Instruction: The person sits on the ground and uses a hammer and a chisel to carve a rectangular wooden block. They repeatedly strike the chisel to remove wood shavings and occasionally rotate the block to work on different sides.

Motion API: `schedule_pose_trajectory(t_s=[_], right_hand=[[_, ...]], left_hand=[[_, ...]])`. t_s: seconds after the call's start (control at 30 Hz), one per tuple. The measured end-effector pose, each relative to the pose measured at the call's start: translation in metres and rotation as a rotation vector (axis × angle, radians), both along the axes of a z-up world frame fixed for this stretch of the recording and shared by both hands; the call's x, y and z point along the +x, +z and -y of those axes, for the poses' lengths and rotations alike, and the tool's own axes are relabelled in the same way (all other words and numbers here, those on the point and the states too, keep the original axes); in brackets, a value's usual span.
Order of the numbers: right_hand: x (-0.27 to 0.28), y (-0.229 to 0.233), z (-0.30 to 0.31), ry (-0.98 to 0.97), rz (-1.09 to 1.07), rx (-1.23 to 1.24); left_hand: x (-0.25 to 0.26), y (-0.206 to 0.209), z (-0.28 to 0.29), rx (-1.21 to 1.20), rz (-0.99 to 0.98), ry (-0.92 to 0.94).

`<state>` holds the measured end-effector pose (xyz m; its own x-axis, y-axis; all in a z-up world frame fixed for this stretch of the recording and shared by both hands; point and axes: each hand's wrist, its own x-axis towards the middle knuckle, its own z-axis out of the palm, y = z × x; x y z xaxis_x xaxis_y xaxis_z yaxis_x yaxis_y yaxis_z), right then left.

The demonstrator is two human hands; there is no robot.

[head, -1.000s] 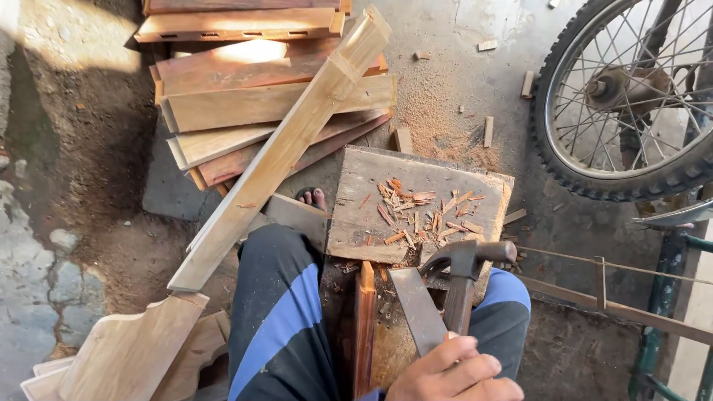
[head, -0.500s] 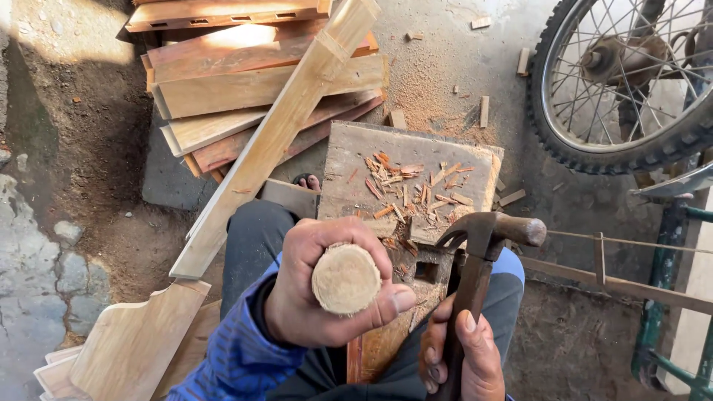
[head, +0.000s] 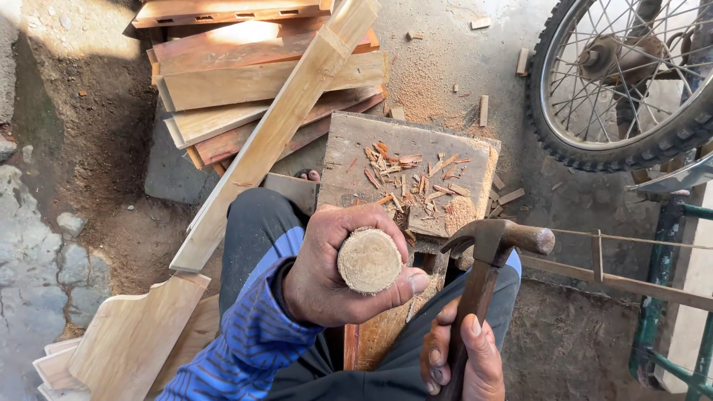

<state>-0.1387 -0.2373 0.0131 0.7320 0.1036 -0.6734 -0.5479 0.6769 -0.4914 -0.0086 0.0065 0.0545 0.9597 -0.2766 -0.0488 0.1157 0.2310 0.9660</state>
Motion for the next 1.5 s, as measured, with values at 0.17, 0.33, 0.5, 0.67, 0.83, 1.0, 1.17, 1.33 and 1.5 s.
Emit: schedule_pose_trajectory(t_s=[0.17, 0.33, 0.5, 0.67, 0.83, 1.0, 1.17, 1.33, 1.5], right_hand=[[0.0029, 0.0016, -0.0012, -0.002, -0.010, -0.032], [0.0032, 0.0005, -0.0008, -0.003, -0.018, -0.006], [0.0028, 0.0016, -0.0007, -0.004, -0.022, -0.005], [0.0033, 0.0019, -0.0008, -0.016, 0.003, 0.003], [0.0037, 0.0024, -0.0016, -0.006, 0.011, 0.005], [0.0034, 0.0039, -0.0034, -0.009, -0.004, 0.008], [0.0053, 0.0063, -0.0041, -0.012, 0.015, 0.015], [0.0051, 0.0057, -0.0043, -0.016, 0.028, 0.014], [0.0050, 0.0063, -0.0029, -0.004, 0.006, 0.017]], left_hand=[[0.0037, -0.0013, 0.0012, 0.053, 0.064, -0.001], [0.0046, -0.0004, 0.0013, 0.038, 0.013, -0.008], [0.0057, -0.0002, -0.0001, 0.051, 0.030, 0.003], [0.0035, -0.0017, 0.0019, 0.043, 0.011, -0.004], [0.0051, 0.0007, 0.0008, 0.054, 0.012, -0.011], [0.0047, 0.0008, 0.0003, 0.055, 0.038, -0.018], [0.0051, 0.0012, -0.0008, 0.042, 0.044, -0.012], [0.0036, 0.0003, 0.0009, 0.028, 0.040, -0.008], [0.0045, -0.0007, 0.0019, 0.025, 0.028, -0.004]])
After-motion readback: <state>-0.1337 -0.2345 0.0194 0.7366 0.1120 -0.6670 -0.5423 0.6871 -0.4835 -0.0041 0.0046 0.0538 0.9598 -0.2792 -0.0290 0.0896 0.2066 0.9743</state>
